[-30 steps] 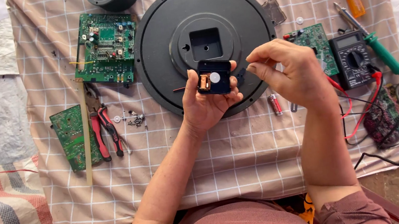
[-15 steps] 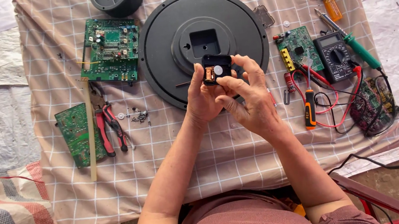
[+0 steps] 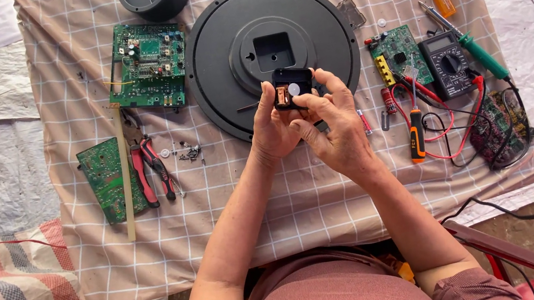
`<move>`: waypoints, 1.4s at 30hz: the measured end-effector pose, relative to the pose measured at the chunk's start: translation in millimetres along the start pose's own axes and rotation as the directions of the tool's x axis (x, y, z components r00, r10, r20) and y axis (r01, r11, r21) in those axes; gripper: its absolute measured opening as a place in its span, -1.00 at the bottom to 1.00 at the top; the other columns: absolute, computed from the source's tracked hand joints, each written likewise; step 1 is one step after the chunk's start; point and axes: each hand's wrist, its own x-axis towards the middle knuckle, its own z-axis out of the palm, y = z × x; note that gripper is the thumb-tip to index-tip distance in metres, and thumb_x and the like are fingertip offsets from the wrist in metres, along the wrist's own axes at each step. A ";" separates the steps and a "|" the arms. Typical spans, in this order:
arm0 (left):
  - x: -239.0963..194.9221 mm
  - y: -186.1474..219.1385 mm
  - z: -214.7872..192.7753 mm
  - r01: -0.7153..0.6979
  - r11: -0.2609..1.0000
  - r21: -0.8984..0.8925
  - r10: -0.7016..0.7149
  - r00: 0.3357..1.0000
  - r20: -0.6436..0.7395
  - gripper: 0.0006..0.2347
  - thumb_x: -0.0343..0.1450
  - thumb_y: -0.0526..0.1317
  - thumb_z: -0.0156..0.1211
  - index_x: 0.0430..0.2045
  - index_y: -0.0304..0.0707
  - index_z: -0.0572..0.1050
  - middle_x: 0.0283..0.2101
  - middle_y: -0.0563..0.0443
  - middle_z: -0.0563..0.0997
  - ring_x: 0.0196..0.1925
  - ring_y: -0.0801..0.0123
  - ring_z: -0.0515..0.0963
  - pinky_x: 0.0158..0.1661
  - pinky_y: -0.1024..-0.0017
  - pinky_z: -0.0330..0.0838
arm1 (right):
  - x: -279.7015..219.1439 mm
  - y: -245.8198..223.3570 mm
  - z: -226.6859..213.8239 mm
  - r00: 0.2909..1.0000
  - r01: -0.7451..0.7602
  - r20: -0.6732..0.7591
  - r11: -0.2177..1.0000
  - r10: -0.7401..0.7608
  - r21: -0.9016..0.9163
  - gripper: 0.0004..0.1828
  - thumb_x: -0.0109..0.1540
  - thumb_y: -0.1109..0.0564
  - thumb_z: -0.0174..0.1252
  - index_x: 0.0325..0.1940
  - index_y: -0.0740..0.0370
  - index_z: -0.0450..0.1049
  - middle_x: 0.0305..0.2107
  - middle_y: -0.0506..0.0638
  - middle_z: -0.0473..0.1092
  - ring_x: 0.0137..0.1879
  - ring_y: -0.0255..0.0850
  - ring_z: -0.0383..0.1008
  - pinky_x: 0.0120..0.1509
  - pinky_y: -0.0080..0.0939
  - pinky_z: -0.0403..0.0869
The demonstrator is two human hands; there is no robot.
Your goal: The person assembles a small black electronic device by inserting a cylindrical battery and a coin cell into a housing, then attaching a transparent cover. The person manipulates the device with both hands, aligning and snapping the cover into place.
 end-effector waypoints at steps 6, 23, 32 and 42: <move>0.5 -7.9 -12.0 -0.066 0.998 0.016 0.067 0.996 -0.060 -0.48 0.51 0.21 -0.01 -0.29 -0.39 0.60 -0.32 -0.24 0.68 -0.20 0.12 0.70 -0.05 0.34 0.55 | 5.1 -6.7 0.6 1.000 0.025 0.000 0.999 -0.025 -0.022 -0.65 0.30 -0.05 0.35 0.15 0.01 0.56 0.35 0.22 0.15 0.50 0.20 0.16 0.44 -0.02 0.34; -0.3 -6.1 6.1 -0.052 0.999 0.016 0.053 0.996 -0.073 -0.53 0.50 0.23 -0.01 -0.34 -0.21 0.62 -0.32 -0.19 0.70 -0.26 0.12 0.73 -0.12 0.37 0.58 | -0.5 -1.7 9.3 0.997 0.042 -0.061 0.999 -0.043 -0.005 -0.59 0.26 0.08 0.41 0.18 0.10 0.56 0.31 0.21 0.23 0.47 0.12 0.23 0.45 -0.17 0.33; 8.8 -14.2 -74.4 -0.006 1.000 0.021 0.004 0.998 0.062 -0.27 0.49 0.39 -0.19 0.32 -0.28 0.32 -0.04 -0.28 0.60 -0.08 0.12 0.66 0.16 0.11 0.52 | 7.5 38.8 -34.6 0.977 -0.064 -0.197 0.993 0.083 0.101 -0.88 0.34 0.27 0.32 -0.03 0.23 0.62 -0.07 0.14 0.49 0.07 -0.04 0.53 0.08 -0.19 0.53; 8.7 -10.0 -79.4 0.006 1.000 0.011 -0.007 0.999 0.040 -0.21 0.43 0.43 -0.17 0.36 -0.24 0.28 -0.03 -0.24 0.53 -0.12 0.16 0.60 0.19 0.09 0.50 | -5.3 78.5 -7.9 1.000 -0.011 -0.028 0.990 0.007 -0.142 -0.64 0.27 0.14 0.37 0.15 0.19 0.57 0.01 0.26 0.38 0.09 0.20 0.43 0.17 0.08 0.46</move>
